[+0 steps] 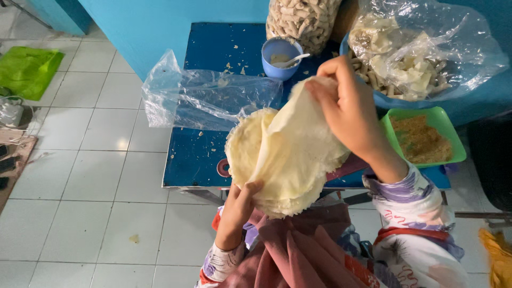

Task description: The person sits at a small table and peels thin dried sheets off round dough discs by hand, one disc at a time. They tear the loosened sheets into pieces and drop the pieces into a large bowl, working through a stack of discs and covering a finished disc with plastic wrap.

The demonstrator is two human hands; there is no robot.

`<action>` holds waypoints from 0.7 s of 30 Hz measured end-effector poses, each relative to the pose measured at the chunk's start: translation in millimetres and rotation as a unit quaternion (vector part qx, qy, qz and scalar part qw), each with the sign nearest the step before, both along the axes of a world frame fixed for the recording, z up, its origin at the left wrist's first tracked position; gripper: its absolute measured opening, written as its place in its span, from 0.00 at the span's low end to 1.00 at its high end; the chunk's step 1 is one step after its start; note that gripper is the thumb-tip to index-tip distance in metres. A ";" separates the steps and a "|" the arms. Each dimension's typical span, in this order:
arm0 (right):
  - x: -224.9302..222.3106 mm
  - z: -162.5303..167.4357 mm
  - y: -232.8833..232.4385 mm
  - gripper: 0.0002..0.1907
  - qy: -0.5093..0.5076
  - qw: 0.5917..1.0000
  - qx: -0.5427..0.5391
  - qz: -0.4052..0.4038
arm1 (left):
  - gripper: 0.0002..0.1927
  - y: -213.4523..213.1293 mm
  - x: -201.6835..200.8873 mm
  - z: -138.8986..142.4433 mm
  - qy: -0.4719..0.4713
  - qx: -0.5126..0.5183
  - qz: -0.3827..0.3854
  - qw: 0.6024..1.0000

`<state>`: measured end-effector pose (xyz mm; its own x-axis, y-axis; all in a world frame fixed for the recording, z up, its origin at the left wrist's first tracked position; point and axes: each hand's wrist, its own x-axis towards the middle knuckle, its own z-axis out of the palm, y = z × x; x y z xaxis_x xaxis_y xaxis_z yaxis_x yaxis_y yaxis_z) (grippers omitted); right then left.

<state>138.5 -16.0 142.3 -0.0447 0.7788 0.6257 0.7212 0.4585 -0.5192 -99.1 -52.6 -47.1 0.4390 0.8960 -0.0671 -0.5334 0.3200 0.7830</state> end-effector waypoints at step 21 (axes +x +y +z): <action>98.1 13.2 7.4 0.10 0.117 0.987 -0.107 -0.020 | 0.30 4.7 -65.9 -1.6 -0.028 -0.069 0.075 0.994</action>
